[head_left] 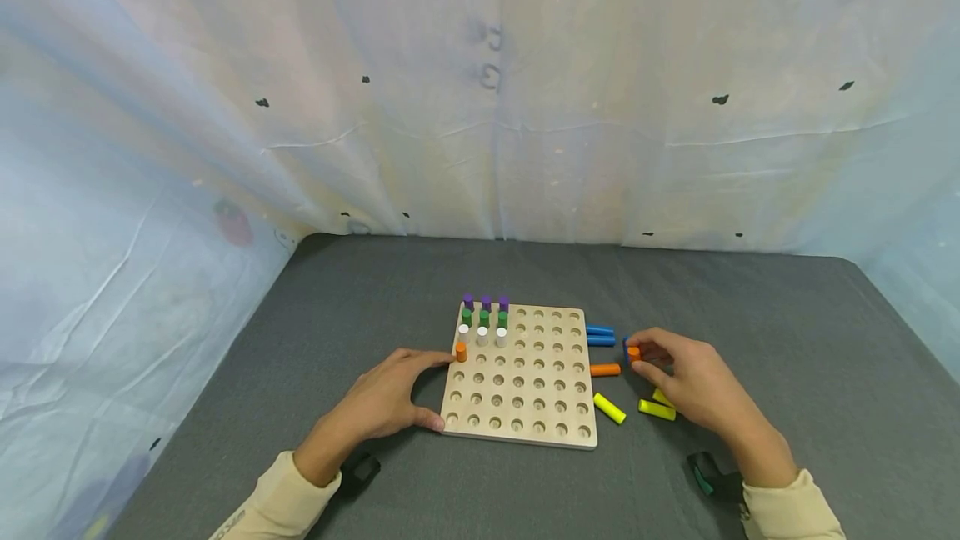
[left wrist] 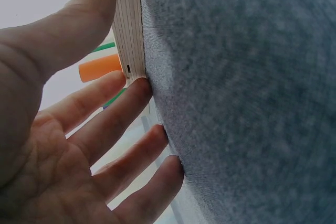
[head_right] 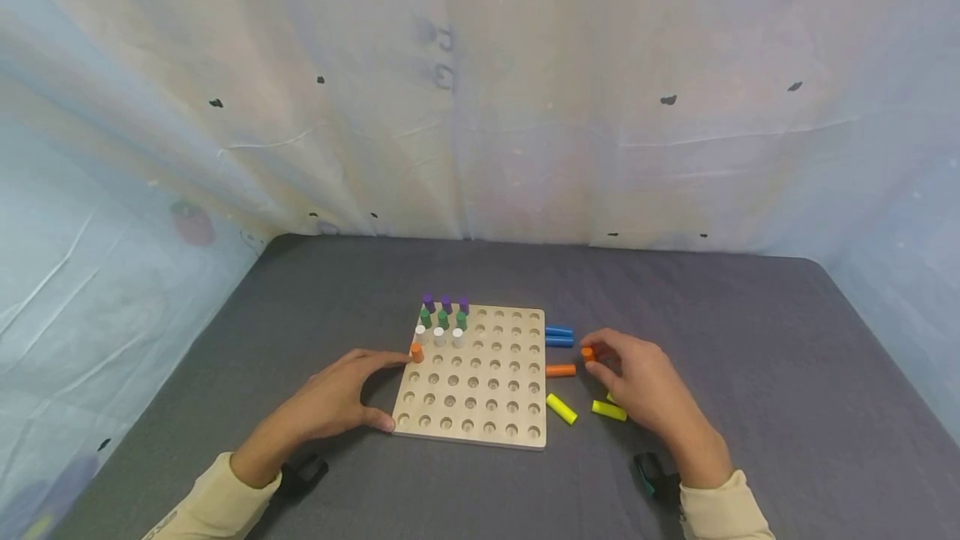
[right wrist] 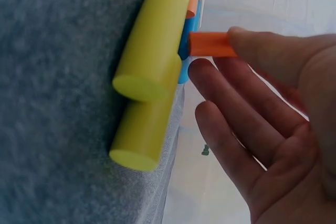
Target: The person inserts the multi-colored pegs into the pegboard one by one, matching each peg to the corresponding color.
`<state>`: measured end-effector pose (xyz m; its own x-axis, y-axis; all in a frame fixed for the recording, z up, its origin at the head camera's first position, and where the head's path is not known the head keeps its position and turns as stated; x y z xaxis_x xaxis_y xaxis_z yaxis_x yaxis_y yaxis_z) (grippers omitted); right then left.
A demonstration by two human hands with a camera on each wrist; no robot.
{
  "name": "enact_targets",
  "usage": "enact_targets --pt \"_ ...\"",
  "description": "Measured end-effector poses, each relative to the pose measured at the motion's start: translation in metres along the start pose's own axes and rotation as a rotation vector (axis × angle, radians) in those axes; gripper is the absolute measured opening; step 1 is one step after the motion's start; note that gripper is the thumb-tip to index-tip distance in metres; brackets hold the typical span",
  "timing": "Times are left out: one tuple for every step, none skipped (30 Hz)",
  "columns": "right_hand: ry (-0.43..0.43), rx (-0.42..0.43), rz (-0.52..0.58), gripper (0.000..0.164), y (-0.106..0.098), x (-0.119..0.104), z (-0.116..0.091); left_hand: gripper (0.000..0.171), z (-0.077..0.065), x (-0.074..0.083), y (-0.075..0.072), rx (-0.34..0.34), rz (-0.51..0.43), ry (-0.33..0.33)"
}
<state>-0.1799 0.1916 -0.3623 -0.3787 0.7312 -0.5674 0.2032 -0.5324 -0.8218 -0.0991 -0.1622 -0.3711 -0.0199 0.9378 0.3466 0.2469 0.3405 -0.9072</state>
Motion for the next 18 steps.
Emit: enact_targets --pt "0.002 0.001 -0.004 0.027 0.000 0.000 0.000 0.086 0.000 0.000 0.000 -0.001 -0.001 0.000" --pt "0.002 0.000 -0.007 0.027 0.000 0.001 0.000 0.086 0.000 0.000 0.000 -0.003 -0.004 0.001" --pt "0.000 -0.001 -0.010 0.026 0.001 0.001 0.000 0.086 0.000 0.001 0.001 -0.007 -0.006 0.002" --pt "-0.005 0.001 -0.015 0.026 0.001 0.001 0.000 0.086 0.000 0.001 0.001 -0.010 -0.008 0.003" --pt "-0.012 0.005 -0.021 0.026 0.001 0.000 0.000 0.086 0.000 0.002 0.001 -0.012 -0.009 0.003" --pt "-0.024 0.011 -0.026 0.026 0.001 0.000 0.000 0.086 0.000 0.002 0.001 -0.014 -0.011 0.003" --pt "-0.034 0.015 -0.034 0.025 0.001 -0.002 0.001 0.086 0.000 0.003 0.001 -0.015 -0.012 0.004" --pt "-0.045 0.017 -0.038 0.025 0.000 -0.003 0.002 0.086 -0.001 0.003 0.001 -0.015 -0.012 0.004" --pt "-0.055 0.023 -0.045 0.025 0.000 -0.005 0.003 0.086 -0.001 0.003 0.001 -0.014 -0.011 0.004" --pt "-0.065 0.029 -0.048 0.025 0.000 -0.007 0.004 0.086 -0.001 0.003 0.001 -0.012 -0.011 0.004" --pt "-0.074 0.034 -0.052 0.024 -0.001 -0.010 0.005 0.086 0.000 0.003 0.001 -0.010 -0.011 0.005" --pt "-0.079 0.036 -0.053 0.024 -0.001 -0.013 0.007 0.086 0.000 0.003 0.001 -0.009 -0.011 0.004" --pt "-0.086 0.039 -0.050 0.023 -0.001 -0.016 0.009 0.086 0.000 0.003 0.001 -0.007 -0.010 0.005" --pt "-0.094 0.043 -0.044 0.023 0.000 -0.019 0.011 0.086 0.000 0.002 0.001 -0.007 -0.010 0.003" --pt "-0.104 0.046 -0.040 0.022 0.000 -0.023 0.012 0.086 0.000 0.002 0.001 -0.006 -0.011 0.002" --pt "-0.113 0.048 -0.031 0.022 0.001 -0.027 0.014 0.086 0.000 0.001 0.001 -0.005 -0.010 0.001" --pt "-0.124 0.047 -0.027 0.022 0.002 -0.032 0.016 0.086 0.000 0.001 0.002 -0.005 -0.009 -0.001" --pt "-0.135 0.046 -0.017 0.022 0.003 -0.037 0.019 0.085 0.001 0.000 0.002 -0.004 -0.008 -0.002"
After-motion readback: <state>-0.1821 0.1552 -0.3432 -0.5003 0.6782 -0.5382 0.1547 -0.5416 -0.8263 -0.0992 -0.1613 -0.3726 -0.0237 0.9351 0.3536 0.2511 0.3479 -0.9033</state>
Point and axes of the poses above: each hand's wrist, its own z-axis towards the middle knuckle, its own y-axis out of the palm, x = y × z, the point moved 6 cm from there along z, towards the middle knuckle, and after that the axes turned 3 degrees about z, right-handed, at the moved point
